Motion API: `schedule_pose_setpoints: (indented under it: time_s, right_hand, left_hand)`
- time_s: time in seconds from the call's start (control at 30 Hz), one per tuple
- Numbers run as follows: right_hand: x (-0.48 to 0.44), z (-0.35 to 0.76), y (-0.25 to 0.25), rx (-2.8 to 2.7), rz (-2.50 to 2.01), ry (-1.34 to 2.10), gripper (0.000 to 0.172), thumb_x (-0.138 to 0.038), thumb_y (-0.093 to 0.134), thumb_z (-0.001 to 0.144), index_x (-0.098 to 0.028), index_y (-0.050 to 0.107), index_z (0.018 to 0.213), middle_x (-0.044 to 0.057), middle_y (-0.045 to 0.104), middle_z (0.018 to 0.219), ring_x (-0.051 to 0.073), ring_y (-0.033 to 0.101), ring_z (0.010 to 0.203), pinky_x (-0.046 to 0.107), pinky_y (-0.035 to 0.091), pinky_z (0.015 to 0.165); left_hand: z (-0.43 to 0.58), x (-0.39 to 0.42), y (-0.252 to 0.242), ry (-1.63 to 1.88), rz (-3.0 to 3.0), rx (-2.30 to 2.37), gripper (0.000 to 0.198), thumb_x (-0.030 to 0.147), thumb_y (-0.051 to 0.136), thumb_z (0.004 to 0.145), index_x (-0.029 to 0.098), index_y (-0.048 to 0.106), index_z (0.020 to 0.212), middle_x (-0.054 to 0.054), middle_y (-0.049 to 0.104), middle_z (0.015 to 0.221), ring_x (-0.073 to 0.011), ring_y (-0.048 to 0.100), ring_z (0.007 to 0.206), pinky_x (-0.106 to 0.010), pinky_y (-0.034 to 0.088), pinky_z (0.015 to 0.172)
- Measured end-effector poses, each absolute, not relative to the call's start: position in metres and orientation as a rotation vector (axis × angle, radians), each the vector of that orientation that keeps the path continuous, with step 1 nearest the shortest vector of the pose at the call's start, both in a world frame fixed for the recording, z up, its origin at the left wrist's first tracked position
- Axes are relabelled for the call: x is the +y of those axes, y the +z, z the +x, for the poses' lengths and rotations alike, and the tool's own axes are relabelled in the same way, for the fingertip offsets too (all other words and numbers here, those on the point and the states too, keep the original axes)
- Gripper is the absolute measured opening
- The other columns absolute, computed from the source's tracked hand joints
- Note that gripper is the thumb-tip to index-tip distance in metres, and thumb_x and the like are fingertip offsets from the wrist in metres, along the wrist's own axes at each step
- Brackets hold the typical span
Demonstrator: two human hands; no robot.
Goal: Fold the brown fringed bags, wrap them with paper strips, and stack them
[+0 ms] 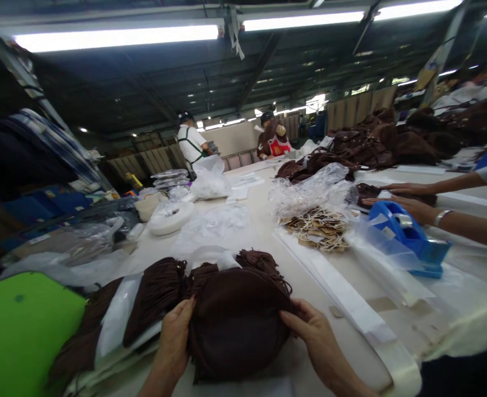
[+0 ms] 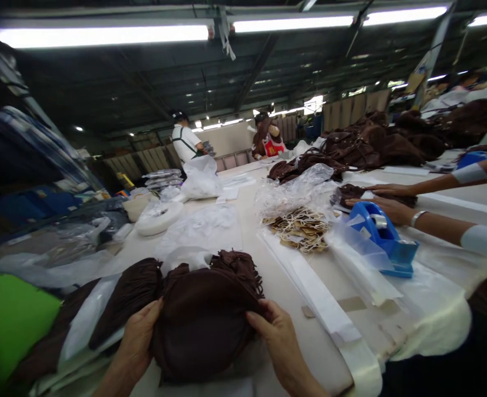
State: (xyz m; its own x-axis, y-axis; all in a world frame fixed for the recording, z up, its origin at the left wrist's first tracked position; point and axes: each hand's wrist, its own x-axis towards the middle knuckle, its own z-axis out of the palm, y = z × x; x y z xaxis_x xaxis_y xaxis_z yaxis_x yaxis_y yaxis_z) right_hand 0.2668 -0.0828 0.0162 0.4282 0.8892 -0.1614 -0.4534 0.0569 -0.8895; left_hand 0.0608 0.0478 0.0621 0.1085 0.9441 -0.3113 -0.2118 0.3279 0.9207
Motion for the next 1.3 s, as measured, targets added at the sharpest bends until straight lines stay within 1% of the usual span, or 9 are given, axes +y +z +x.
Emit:
schedule_pose_setpoints:
  time_s: [0.1, 0.2, 0.43, 0.5, 0.6, 0.7, 0.83, 1.13, 1.3]
  right_hand:
    - [-0.069, 0.272, 0.009, -0.399, -0.874, 1.318, 0.033, -0.033, 0.080, 0.056, -0.015, 0.069, 0.082, 0.002, 0.069, 0.070, 0.014, 0.059, 0.059, 0.024, 0.044, 0.056]
    - [-0.054, 0.277, 0.000, -0.274, -0.733, 1.477, 0.033, -0.031, 0.081, 0.055, -0.017, 0.071, 0.083, 0.005, 0.072, 0.077, 0.019, 0.065, 0.069, 0.028, 0.050, 0.067]
    - [-0.045, 0.285, -0.006, -0.182, -0.735, 1.479, 0.027, -0.031, 0.080, 0.057, -0.023, 0.073, 0.081, 0.003, 0.073, 0.090, 0.023, 0.067, 0.084, 0.030, 0.054, 0.078]
    - [-0.044, 0.286, -0.007, -0.175, -0.752, 1.466, 0.027, -0.029, 0.079, 0.058, -0.021, 0.072, 0.083, 0.003, 0.073, 0.092, 0.022, 0.067, 0.086, 0.029, 0.054, 0.080]
    - [-0.043, 0.288, -0.006, -0.127, -0.750, 1.464, 0.026, -0.026, 0.079, 0.058, -0.019, 0.072, 0.082, 0.004, 0.073, 0.090, 0.022, 0.067, 0.085, 0.030, 0.054, 0.080]
    - [-0.043, 0.289, -0.002, -0.121, -0.745, 1.483, 0.026, -0.024, 0.078, 0.058, -0.017, 0.072, 0.083, 0.005, 0.073, 0.091, 0.022, 0.067, 0.084, 0.030, 0.054, 0.080]
    - [-0.042, 0.290, 0.006, -0.219, -0.762, 1.539, 0.027, -0.025, 0.078, 0.060, -0.016, 0.072, 0.085, 0.007, 0.073, 0.089, 0.023, 0.068, 0.080, 0.032, 0.054, 0.075]
    - [-0.043, 0.284, 0.023, -0.499, -0.690, 1.467, 0.029, -0.033, 0.072, 0.070, -0.015, 0.069, 0.092, 0.008, 0.071, 0.091, 0.020, 0.066, 0.081, 0.030, 0.050, 0.076]
    - [-0.049, 0.289, 0.031, -0.593, -0.703, 1.448, 0.034, -0.025, 0.079, 0.062, -0.018, 0.068, 0.093, 0.006, 0.071, 0.089, 0.019, 0.066, 0.074, 0.030, 0.049, 0.071]
  left_hand:
    - [0.063, 0.043, 0.059, 1.011, 0.866, 1.059, 0.044, 0.047, 0.083, 0.040, 0.016, 0.059, 0.062, 0.002, 0.062, 0.055, -0.0162, 0.060, 0.057, -0.025, 0.046, 0.054]
    - [0.062, 0.040, 0.057, 1.019, 0.875, 1.012, 0.043, 0.048, 0.081, 0.046, 0.015, 0.060, 0.064, 0.000, 0.063, 0.058, -0.0152, 0.058, 0.056, -0.025, 0.045, 0.056]
    - [0.030, 0.027, 0.057, 0.984, 1.001, 0.914, 0.038, 0.051, 0.071, 0.063, 0.016, 0.065, 0.073, 0.000, 0.062, 0.065, -0.0110, 0.052, 0.061, -0.021, 0.039, 0.059]
    - [0.023, 0.023, 0.059, 0.963, 1.077, 0.898, 0.042, 0.051, 0.075, 0.057, 0.016, 0.066, 0.080, -0.001, 0.063, 0.070, -0.0136, 0.053, 0.067, -0.022, 0.039, 0.061]
    - [0.021, 0.020, 0.061, 0.874, 1.169, 0.875, 0.045, 0.035, 0.083, 0.047, 0.018, 0.065, 0.084, -0.001, 0.064, 0.076, -0.0163, 0.054, 0.072, -0.023, 0.039, 0.063]
    - [0.024, 0.023, 0.060, 0.842, 1.284, 0.940, 0.028, 0.024, 0.079, 0.051, 0.017, 0.065, 0.074, 0.002, 0.060, 0.068, -0.0131, 0.050, 0.065, -0.021, 0.036, 0.058]
    - [0.028, 0.031, 0.051, 0.881, 1.202, 0.890, 0.019, 0.030, 0.075, 0.059, 0.014, 0.065, 0.065, 0.002, 0.058, 0.059, -0.0104, 0.048, 0.057, -0.021, 0.035, 0.056]
    - [0.036, 0.034, 0.038, 0.941, 0.753, 0.893, 0.032, 0.030, 0.084, 0.046, 0.016, 0.063, 0.066, 0.002, 0.065, 0.062, -0.0112, 0.058, 0.057, -0.020, 0.042, 0.055]
    - [0.037, 0.032, 0.048, 0.965, 0.736, 0.943, 0.034, 0.032, 0.085, 0.044, 0.016, 0.064, 0.066, 0.002, 0.066, 0.062, -0.0121, 0.060, 0.060, -0.020, 0.046, 0.058]
